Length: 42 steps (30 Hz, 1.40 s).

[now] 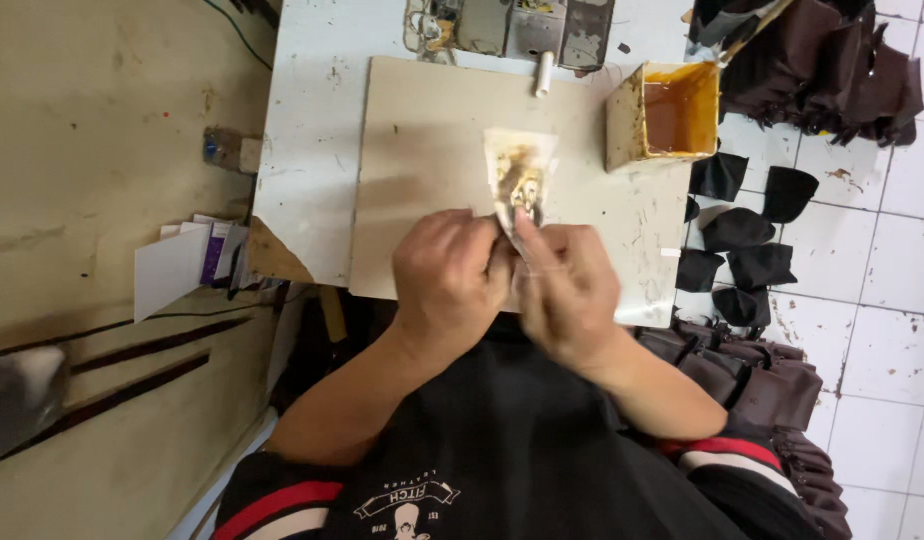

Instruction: The person applies adhesive to the edges of a black leather piece using a small white stick applicator and then wipes their hands on a cloth before moving finished leather bags.

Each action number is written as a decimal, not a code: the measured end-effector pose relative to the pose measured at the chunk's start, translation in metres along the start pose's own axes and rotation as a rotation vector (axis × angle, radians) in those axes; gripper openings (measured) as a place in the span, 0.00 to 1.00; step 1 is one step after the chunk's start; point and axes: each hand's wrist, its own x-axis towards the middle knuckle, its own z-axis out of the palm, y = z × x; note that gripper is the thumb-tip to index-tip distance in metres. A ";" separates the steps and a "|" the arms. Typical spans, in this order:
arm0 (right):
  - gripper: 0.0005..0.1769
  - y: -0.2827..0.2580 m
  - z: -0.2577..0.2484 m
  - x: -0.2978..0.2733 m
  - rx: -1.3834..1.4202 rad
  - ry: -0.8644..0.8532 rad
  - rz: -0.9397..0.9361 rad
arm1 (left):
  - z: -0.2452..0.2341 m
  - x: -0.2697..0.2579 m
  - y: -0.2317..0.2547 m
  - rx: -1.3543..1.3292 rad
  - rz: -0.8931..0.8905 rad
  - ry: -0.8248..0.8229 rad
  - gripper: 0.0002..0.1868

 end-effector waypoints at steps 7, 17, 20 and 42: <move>0.13 0.025 0.007 0.012 0.222 -0.232 0.272 | -0.005 -0.004 0.018 -0.159 0.135 -0.071 0.05; 0.18 0.031 -0.024 0.014 0.410 -0.101 0.471 | -0.034 0.015 0.019 -0.500 -0.287 -0.029 0.05; 0.16 0.015 -0.022 0.013 0.372 -0.086 0.385 | -0.033 0.015 0.021 -0.481 -0.258 -0.009 0.03; 0.16 0.054 -0.001 -0.002 0.687 0.124 0.564 | -0.045 0.016 0.020 -0.496 -0.297 -0.051 0.04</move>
